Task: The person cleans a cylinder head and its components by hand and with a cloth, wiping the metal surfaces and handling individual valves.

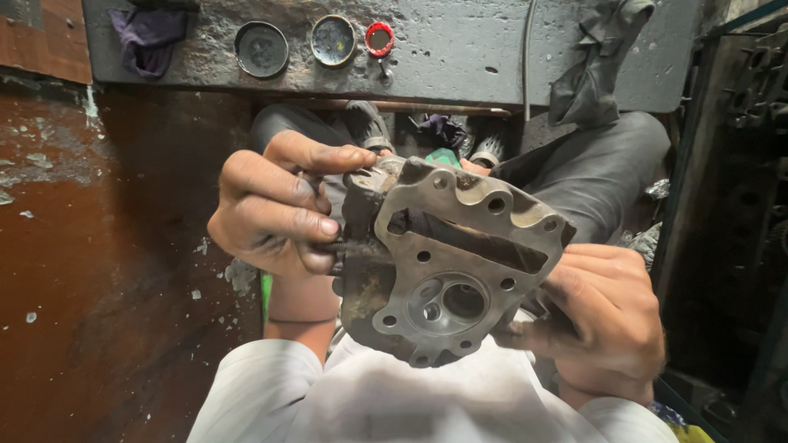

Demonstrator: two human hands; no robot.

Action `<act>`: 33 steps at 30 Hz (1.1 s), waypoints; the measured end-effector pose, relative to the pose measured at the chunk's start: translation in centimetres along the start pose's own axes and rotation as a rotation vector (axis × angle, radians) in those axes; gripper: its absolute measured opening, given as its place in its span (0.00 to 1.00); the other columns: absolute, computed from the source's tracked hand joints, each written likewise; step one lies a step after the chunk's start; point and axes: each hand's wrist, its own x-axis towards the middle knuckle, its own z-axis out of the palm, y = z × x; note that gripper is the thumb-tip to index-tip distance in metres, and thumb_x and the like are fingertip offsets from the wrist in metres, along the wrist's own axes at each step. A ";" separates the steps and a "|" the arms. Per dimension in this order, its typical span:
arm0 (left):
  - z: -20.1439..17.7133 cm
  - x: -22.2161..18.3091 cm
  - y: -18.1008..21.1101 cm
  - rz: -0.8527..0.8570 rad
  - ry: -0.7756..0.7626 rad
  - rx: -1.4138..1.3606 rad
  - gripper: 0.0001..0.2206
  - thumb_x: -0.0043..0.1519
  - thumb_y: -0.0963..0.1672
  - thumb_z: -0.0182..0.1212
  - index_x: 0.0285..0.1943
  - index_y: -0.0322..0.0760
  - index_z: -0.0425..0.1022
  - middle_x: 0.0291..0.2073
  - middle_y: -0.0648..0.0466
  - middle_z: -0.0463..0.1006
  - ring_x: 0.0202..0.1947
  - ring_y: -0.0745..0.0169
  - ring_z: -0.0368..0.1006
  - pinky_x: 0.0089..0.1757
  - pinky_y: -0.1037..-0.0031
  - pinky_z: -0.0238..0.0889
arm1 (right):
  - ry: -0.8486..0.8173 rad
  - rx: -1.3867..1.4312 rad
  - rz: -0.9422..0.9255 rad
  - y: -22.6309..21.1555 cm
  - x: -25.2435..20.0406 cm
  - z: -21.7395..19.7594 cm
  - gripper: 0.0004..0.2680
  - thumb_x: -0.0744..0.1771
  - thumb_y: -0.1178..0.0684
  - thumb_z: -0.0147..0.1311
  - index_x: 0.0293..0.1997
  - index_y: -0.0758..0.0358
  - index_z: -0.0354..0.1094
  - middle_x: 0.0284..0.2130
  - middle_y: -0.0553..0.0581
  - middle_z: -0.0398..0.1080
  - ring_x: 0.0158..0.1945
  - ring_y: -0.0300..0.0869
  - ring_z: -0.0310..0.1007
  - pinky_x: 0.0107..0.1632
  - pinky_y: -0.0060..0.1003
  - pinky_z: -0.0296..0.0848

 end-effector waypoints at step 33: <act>-0.4 1.4 -0.4 0.022 0.075 0.493 0.18 0.60 0.54 0.69 0.32 0.37 0.76 0.33 0.57 0.67 0.48 0.48 0.76 0.55 0.54 0.71 | 0.119 -0.384 -0.187 4.7 0.0 0.9 0.10 0.62 0.64 0.69 0.31 0.73 0.66 0.21 0.58 0.63 0.22 0.50 0.65 0.28 0.41 0.62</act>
